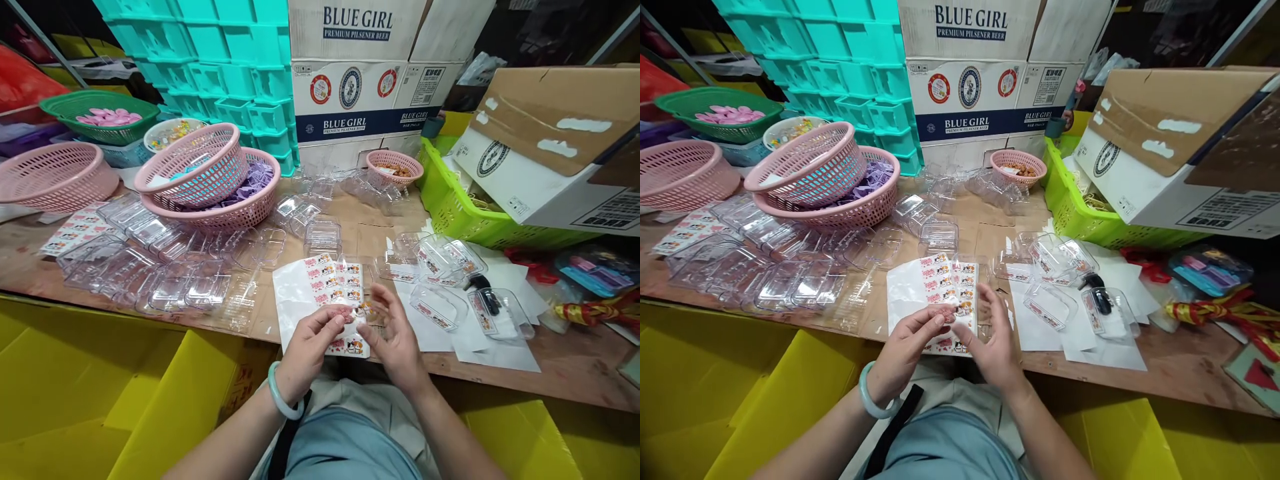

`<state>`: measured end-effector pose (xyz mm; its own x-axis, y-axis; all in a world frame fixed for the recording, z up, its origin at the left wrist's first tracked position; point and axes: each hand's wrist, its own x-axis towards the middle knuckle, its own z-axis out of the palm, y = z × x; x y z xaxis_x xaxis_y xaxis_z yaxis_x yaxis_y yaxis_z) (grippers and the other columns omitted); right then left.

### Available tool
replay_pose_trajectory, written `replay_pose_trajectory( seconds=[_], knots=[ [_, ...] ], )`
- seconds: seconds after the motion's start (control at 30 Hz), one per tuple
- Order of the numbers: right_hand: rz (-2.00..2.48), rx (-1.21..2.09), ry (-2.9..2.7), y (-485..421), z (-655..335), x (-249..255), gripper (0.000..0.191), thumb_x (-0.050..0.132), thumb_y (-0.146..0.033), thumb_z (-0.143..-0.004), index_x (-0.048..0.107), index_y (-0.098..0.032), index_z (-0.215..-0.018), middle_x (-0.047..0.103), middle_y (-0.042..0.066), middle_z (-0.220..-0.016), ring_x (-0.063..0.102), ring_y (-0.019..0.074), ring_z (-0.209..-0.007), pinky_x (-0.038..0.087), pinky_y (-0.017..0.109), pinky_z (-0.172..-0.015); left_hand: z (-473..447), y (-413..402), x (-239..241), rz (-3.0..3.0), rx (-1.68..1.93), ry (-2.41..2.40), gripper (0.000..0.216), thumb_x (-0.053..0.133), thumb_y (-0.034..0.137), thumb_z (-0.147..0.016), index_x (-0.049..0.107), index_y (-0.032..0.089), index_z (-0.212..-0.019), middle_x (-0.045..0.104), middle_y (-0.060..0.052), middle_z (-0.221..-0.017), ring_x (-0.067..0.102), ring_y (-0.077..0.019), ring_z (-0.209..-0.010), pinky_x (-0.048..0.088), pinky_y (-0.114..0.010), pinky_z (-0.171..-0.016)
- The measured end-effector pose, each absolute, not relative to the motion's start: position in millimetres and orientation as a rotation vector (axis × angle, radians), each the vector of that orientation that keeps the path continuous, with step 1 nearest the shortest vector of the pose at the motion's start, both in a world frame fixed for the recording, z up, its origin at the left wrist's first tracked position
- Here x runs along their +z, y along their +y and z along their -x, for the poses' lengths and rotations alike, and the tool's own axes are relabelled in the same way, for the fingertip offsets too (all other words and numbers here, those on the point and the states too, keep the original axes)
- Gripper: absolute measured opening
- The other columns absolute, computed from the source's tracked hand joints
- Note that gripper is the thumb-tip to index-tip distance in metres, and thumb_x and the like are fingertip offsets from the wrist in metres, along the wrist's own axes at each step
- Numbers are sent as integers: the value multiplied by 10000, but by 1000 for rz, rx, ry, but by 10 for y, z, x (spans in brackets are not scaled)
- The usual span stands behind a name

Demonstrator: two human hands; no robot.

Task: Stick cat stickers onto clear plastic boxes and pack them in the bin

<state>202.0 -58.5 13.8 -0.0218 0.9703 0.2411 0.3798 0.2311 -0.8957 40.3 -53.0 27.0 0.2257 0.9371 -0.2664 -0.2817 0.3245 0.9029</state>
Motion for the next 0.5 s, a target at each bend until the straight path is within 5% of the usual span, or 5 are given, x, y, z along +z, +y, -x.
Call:
replay_pose_trajectory(
  seconds=[0.1,0.2,0.37,0.5],
  knots=[
    [1290,1059,-1504,-416,-2215,214,189,603,-381,-877,673,-216,-939,659,73,-1032,638,235,-1000,521,405,-898,-345,-479,287,-978,949,972,297,677,407,-799,732,164,-960,686,-99,-1066,599,-240,-1033,448,-353,-940],
    [1313,741,-1480,-164,-2358,298,170,574,-354,-896,657,-239,-991,656,66,-1092,608,243,-1081,454,454,-996,-289,-417,259,-909,1005,1097,359,683,417,-791,692,199,-1076,670,-81,-1103,594,-219,-1020,467,-329,-895],
    [1286,326,-2165,373,-2324,295,739,749,-282,-741,388,-296,-1385,449,76,-1453,248,303,-1431,112,571,-1175,-272,-316,178,-712,1010,1013,333,658,441,-806,693,169,-996,646,-101,-1119,595,-204,-983,488,-328,-857],
    [1304,437,-2382,626,-2241,295,890,737,-209,-723,235,-309,-1451,542,87,-1340,385,295,-1364,55,618,-1150,-288,-244,176,-536,1060,958,317,681,412,-795,685,144,-963,646,-110,-1081,606,-185,-949,485,-302,-848]
  ],
)
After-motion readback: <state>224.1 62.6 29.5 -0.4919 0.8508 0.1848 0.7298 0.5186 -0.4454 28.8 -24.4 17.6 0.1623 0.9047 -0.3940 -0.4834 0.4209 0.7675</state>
